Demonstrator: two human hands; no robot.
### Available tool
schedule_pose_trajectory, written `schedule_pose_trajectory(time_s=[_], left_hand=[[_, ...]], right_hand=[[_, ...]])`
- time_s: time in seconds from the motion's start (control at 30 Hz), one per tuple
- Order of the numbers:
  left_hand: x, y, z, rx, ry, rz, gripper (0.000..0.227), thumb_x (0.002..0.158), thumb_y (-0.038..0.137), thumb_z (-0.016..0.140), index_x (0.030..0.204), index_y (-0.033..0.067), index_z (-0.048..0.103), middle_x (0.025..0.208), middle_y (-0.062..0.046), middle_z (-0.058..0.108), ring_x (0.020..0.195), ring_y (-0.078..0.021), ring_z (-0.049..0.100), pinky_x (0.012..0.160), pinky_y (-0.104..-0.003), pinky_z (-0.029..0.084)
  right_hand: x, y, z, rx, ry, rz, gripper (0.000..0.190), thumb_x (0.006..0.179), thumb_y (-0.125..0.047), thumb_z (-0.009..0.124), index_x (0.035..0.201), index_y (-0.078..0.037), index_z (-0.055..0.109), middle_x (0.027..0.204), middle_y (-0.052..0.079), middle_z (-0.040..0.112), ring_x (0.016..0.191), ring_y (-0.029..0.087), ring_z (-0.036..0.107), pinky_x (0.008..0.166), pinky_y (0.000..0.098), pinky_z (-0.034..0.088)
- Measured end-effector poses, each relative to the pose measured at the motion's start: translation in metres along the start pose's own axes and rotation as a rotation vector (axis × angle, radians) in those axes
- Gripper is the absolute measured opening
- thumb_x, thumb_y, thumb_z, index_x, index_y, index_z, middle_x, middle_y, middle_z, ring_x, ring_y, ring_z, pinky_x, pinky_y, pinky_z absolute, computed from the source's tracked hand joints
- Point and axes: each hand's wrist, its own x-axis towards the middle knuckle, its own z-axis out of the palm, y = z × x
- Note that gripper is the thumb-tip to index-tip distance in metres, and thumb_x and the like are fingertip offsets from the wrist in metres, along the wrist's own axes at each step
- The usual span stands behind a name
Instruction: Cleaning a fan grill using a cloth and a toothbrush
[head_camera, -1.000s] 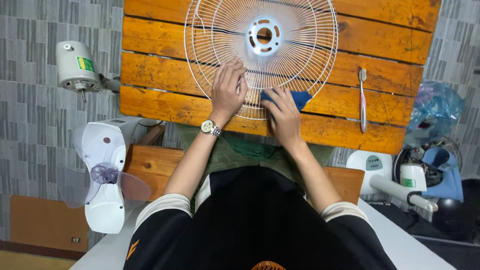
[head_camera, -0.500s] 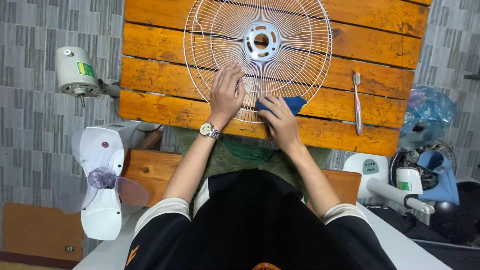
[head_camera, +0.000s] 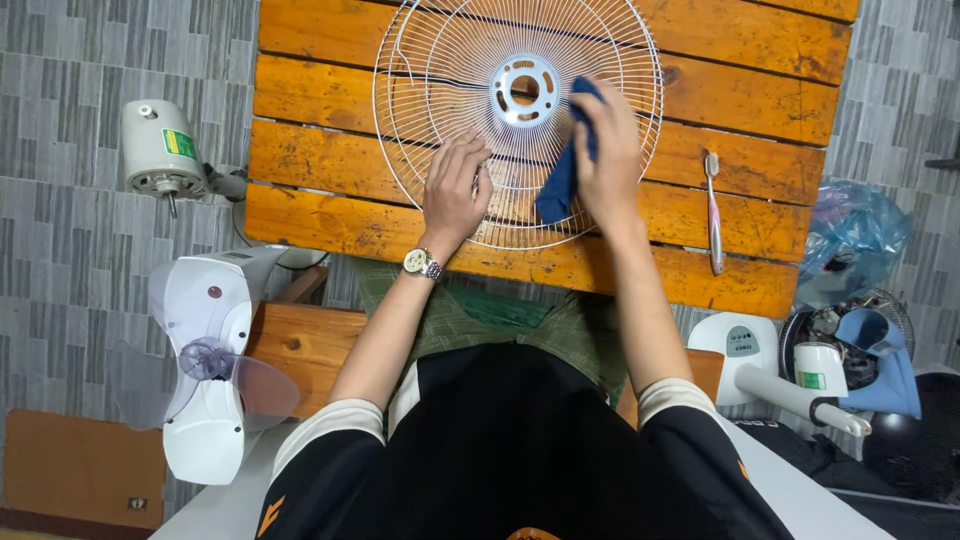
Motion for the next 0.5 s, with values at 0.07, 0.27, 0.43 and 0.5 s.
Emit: schedule_pose_trajectory(time_s=[0.07, 0.27, 0.43, 0.5], left_hand=[[0.0, 0.001, 0.0, 0.002, -0.003, -0.003, 0.025, 0.096, 0.007, 0.057, 0.118, 0.002, 0.069, 0.124, -0.014, 0.07, 0.125, -0.0279, 0.062, 0.12, -0.047, 0.037], [-0.003, -0.009, 0.01, 0.012, 0.132, 0.084, 0.019, 0.093, 0.012, 0.061, 0.109, 0.0072, 0.069, 0.112, -0.009, 0.069, 0.119, -0.028, 0.065, 0.111, -0.044, 0.043], [-0.001, -0.008, 0.009, 0.01, 0.136, 0.08, 0.02, 0.093, 0.013, 0.061, 0.11, 0.0074, 0.07, 0.113, -0.009, 0.069, 0.118, -0.028, 0.065, 0.111, -0.044, 0.043], [-0.001, -0.007, 0.01, 0.01, 0.142, 0.085, 0.019, 0.093, 0.013, 0.061, 0.11, 0.0069, 0.07, 0.112, -0.01, 0.069, 0.117, -0.0281, 0.066, 0.11, -0.044, 0.044]], right_hand=[[-0.009, 0.008, 0.016, -0.069, -0.078, -0.014, 0.031, 0.104, 0.001, 0.055, 0.134, -0.005, 0.06, 0.145, 0.02, 0.056, 0.138, 0.041, 0.049, 0.12, 0.0574, 0.034], [-0.036, 0.021, 0.02, -0.126, -0.139, -0.018, 0.036, 0.098, -0.003, 0.066, 0.131, -0.017, 0.067, 0.142, 0.015, 0.06, 0.136, 0.042, 0.05, 0.117, 0.0562, 0.031], [-0.071, 0.012, -0.001, -0.157, -0.148, 0.024, 0.029, 0.1, -0.006, 0.062, 0.127, -0.017, 0.068, 0.144, 0.014, 0.06, 0.138, 0.04, 0.05, 0.12, 0.0535, 0.03], [-0.084, 0.008, -0.008, -0.158, -0.136, 0.049, 0.03, 0.1, -0.003, 0.062, 0.126, -0.016, 0.069, 0.146, 0.014, 0.058, 0.139, 0.04, 0.049, 0.119, 0.0536, 0.032]])
